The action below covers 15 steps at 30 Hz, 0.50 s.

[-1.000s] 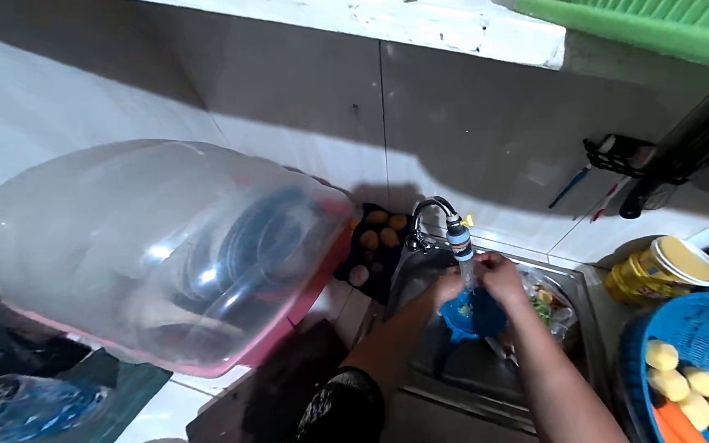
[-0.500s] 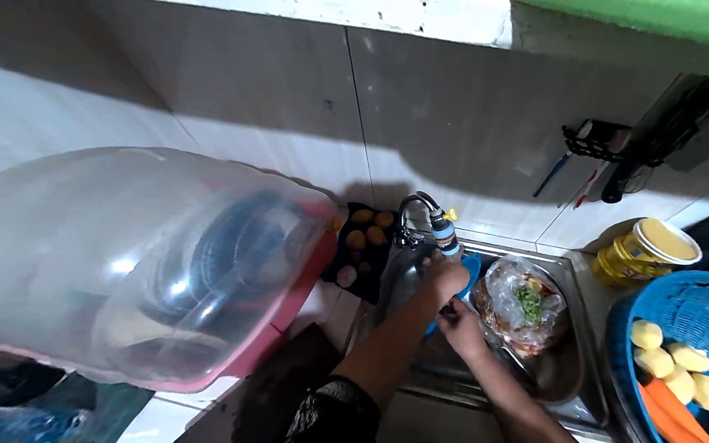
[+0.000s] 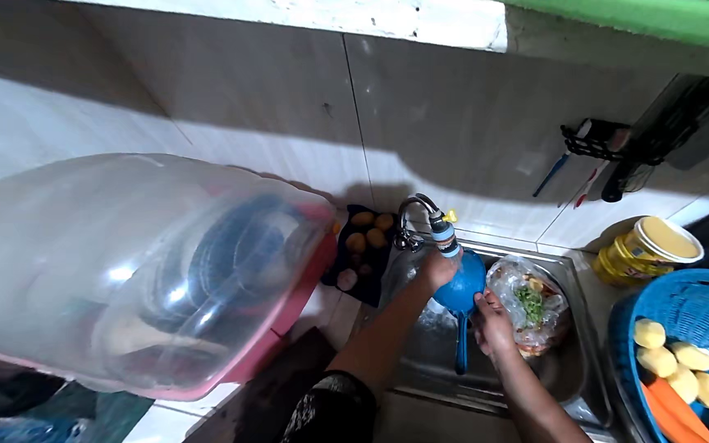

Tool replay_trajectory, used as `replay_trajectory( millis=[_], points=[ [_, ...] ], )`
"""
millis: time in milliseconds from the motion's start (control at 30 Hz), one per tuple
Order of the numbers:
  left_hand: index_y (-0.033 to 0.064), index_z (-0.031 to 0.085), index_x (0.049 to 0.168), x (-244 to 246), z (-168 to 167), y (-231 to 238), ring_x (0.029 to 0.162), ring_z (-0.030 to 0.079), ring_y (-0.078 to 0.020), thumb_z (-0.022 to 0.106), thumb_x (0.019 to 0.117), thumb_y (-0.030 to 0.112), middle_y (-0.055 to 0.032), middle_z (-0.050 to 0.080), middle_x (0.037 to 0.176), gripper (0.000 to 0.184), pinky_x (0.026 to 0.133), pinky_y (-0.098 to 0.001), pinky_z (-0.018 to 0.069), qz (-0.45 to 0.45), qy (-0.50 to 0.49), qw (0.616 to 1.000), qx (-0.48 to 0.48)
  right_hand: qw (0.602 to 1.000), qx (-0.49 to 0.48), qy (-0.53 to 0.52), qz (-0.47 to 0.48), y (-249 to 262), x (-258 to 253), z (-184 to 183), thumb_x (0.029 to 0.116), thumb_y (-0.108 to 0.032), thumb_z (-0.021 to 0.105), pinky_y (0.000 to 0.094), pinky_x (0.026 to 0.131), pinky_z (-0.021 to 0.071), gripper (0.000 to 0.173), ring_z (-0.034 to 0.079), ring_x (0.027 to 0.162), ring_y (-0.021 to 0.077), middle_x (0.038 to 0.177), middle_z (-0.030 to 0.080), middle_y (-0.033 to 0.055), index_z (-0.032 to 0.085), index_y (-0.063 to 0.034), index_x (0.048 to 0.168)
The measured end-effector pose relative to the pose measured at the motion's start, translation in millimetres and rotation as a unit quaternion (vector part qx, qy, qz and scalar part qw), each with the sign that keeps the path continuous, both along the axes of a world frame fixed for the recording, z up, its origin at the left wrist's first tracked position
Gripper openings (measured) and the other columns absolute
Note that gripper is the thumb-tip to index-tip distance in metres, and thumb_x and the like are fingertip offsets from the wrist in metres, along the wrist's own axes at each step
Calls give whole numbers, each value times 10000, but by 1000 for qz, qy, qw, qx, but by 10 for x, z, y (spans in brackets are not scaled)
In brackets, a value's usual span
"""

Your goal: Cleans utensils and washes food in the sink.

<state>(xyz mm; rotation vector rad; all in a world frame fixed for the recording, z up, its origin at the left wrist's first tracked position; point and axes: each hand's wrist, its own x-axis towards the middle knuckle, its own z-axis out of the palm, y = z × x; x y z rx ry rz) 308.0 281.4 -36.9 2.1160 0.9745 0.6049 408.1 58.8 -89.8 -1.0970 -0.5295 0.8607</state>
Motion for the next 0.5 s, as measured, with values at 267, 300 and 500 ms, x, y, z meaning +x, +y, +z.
replay_trajectory(
  millis=[267, 300, 500],
  points=[
    [361, 544, 1455, 77, -130, -173, 1247, 601, -91, 796, 656, 772, 84, 646, 1360, 933, 1070, -415, 521, -23, -52, 998, -8, 995, -5, 91, -38, 84, 10, 131, 1080, -335, 479, 507, 796, 622, 313, 714, 997, 253, 1145, 702, 104, 527, -172, 1343],
    [373, 536, 1458, 79, -138, -176, 1246, 602, -96, 794, 631, 794, 86, 646, 1359, 963, 1067, -427, 522, -19, -36, 999, -9, 995, -8, 95, -34, 92, -1, 161, 1069, -345, 501, 503, 792, 624, 328, 715, 992, 252, 1141, 701, 105, 517, -171, 1347],
    [371, 697, 1195, 191, -197, -64, 1072, 665, -58, 651, 825, 755, 117, 719, 1138, 535, 969, -403, 571, 11, -44, 998, -31, 995, -33, 88, -38, 133, -48, 166, 1046, -489, 516, 560, 832, 614, 456, 704, 1069, 280, 1236, 688, 87, 461, -249, 1429]
  ],
)
